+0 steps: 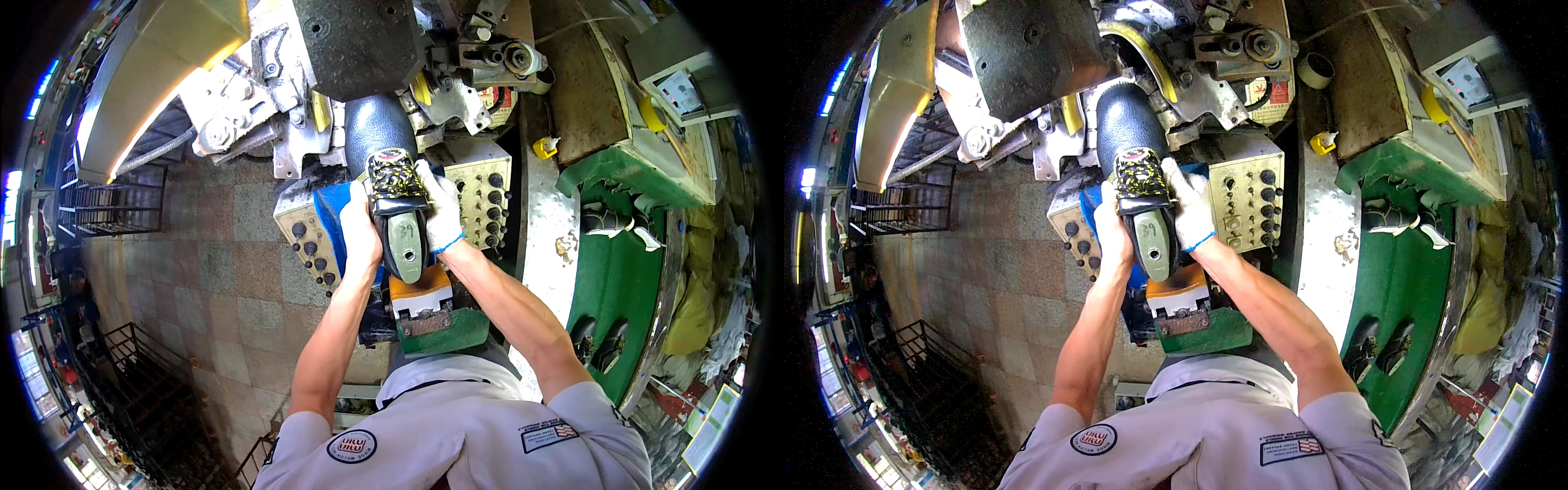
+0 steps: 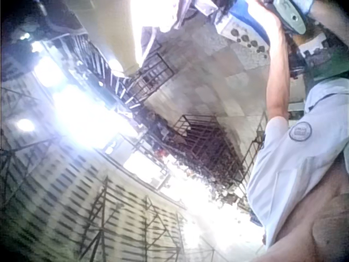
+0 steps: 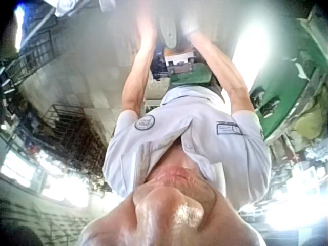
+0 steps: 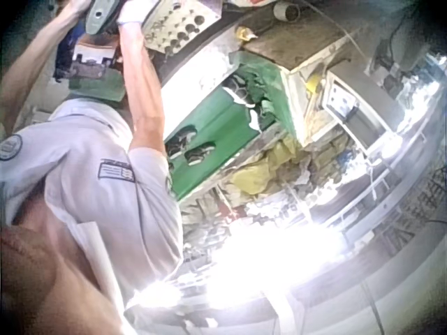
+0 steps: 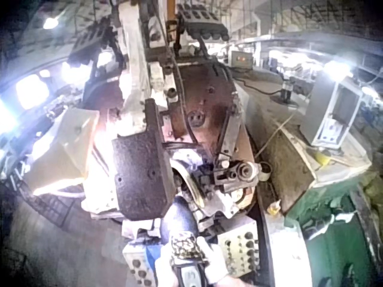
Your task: The person picks up a shoe from a conveyor belt, aligns it on a lasting machine, and operates the machine to press and shape the shoe, repeating the process with another shoe.
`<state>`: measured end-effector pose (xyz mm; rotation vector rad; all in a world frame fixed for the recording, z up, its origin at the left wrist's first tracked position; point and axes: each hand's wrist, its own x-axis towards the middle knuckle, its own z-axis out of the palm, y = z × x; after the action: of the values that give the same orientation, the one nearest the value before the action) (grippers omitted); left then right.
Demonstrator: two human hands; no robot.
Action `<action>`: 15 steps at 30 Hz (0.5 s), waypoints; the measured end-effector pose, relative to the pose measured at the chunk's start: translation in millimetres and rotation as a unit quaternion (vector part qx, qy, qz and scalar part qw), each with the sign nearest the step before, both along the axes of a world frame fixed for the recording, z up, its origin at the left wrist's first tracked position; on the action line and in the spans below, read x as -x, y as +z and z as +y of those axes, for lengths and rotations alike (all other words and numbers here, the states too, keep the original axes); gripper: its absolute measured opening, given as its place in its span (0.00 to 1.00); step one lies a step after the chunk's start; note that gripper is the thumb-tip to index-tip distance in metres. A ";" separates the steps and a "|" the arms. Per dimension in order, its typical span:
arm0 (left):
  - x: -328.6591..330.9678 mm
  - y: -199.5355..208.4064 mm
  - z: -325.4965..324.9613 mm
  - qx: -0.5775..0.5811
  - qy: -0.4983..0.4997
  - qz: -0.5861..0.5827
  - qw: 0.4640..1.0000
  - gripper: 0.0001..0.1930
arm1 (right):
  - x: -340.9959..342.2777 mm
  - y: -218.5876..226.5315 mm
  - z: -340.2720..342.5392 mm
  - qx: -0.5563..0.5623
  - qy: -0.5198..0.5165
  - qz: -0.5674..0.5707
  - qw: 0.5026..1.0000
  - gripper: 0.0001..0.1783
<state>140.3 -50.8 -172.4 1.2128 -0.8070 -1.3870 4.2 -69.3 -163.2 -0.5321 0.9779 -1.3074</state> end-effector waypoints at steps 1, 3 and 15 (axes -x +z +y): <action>-1.4 -0.5 1.6 0.023 -0.010 -0.024 0.999 0.31 | 0.8 -1.5 1.6 0.006 0.002 0.031 1.000 0.23; 6.1 10.7 6.2 0.008 0.026 0.040 0.999 0.31 | 0.7 9.7 8.1 0.030 0.004 0.069 0.997 0.24; -29.2 -43.7 35.0 -0.035 0.054 -0.052 0.997 0.32 | 41.1 -7.2 19.9 0.002 -0.049 0.153 0.987 0.33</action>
<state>169.5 -15.8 -216.2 1.3726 -0.7581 -1.2825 -36.9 -49.4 -170.4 -0.7086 1.2674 -1.3382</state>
